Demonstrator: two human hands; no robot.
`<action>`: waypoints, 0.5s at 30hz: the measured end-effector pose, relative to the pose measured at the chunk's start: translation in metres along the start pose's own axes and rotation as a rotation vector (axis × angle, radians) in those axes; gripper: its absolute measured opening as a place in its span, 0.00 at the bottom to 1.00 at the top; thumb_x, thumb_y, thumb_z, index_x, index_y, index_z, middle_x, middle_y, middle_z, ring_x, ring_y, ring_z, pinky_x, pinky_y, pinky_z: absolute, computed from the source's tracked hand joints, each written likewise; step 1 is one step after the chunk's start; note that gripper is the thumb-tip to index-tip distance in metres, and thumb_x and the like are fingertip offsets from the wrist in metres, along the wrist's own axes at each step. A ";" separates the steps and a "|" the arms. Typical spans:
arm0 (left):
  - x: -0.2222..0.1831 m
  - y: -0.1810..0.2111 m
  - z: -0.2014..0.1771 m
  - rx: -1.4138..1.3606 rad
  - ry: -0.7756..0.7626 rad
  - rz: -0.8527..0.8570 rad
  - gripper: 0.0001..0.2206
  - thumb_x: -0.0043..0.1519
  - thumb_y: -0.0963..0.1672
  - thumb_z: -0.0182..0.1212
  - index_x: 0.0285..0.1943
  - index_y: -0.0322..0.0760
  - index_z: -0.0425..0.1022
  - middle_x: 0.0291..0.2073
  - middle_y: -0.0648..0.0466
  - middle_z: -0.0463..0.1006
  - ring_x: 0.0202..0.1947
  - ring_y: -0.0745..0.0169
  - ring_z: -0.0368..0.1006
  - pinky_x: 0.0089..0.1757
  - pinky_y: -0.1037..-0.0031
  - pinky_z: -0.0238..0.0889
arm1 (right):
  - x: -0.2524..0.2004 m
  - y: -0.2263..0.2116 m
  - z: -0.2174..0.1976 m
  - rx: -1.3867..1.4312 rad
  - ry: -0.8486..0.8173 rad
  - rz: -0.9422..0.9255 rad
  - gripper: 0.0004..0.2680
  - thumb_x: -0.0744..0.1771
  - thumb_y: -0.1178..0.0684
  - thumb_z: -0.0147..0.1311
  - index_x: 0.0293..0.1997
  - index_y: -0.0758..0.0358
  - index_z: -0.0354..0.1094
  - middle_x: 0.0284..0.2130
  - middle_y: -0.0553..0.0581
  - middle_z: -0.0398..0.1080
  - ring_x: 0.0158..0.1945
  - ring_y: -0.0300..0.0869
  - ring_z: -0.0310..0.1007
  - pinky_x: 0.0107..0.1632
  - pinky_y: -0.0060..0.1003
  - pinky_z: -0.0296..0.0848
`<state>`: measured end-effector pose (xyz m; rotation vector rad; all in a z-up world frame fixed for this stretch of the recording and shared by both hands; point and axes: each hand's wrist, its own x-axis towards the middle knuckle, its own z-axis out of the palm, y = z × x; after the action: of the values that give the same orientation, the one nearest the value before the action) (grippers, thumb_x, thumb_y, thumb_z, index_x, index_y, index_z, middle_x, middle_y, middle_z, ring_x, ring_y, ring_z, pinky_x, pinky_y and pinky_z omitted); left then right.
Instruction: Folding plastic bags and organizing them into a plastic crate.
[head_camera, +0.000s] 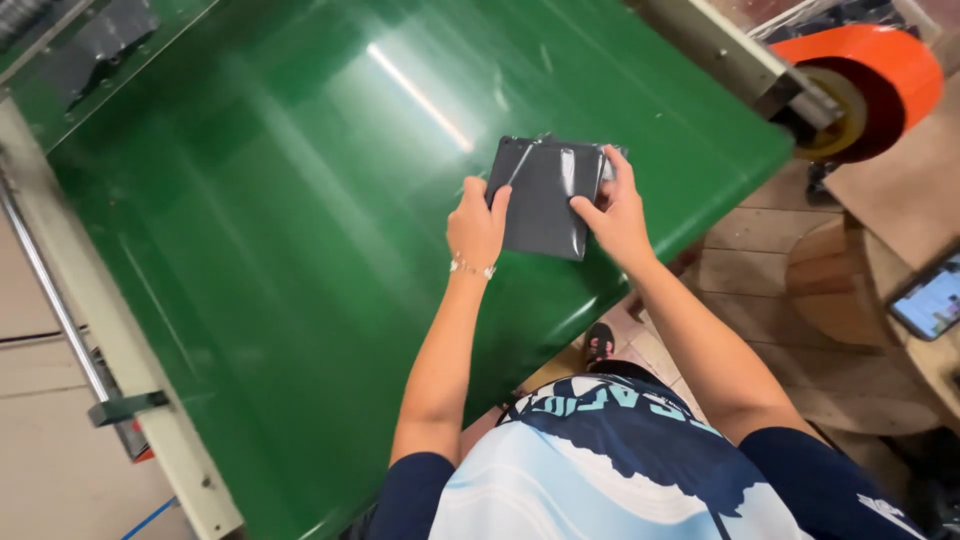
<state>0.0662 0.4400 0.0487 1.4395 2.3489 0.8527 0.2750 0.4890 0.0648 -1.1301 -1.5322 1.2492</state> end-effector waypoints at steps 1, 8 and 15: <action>0.009 0.006 0.017 -0.001 -0.001 0.004 0.19 0.64 0.60 0.48 0.46 0.49 0.62 0.32 0.47 0.81 0.34 0.35 0.79 0.38 0.49 0.72 | 0.012 0.009 -0.012 0.000 0.004 -0.001 0.30 0.65 0.61 0.58 0.74 0.53 0.42 0.38 0.62 0.75 0.37 0.46 0.76 0.38 0.36 0.78; 0.031 0.020 0.097 0.161 0.032 -0.006 0.19 0.66 0.59 0.45 0.45 0.46 0.61 0.33 0.46 0.80 0.31 0.36 0.79 0.37 0.51 0.72 | 0.057 0.067 -0.050 -0.380 -0.043 0.030 0.31 0.63 0.55 0.62 0.72 0.63 0.45 0.33 0.63 0.76 0.38 0.58 0.78 0.40 0.52 0.76; 0.038 0.017 0.115 0.344 0.122 -0.040 0.20 0.64 0.59 0.51 0.49 0.44 0.67 0.37 0.51 0.77 0.36 0.45 0.79 0.36 0.57 0.75 | 0.060 0.002 -0.057 -0.368 -0.212 0.181 0.32 0.62 0.50 0.62 0.71 0.63 0.44 0.48 0.75 0.72 0.52 0.65 0.73 0.52 0.57 0.74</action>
<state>0.1178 0.5193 -0.0295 1.4933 2.7108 0.5581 0.3159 0.5606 0.0749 -1.4343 -1.9096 1.2694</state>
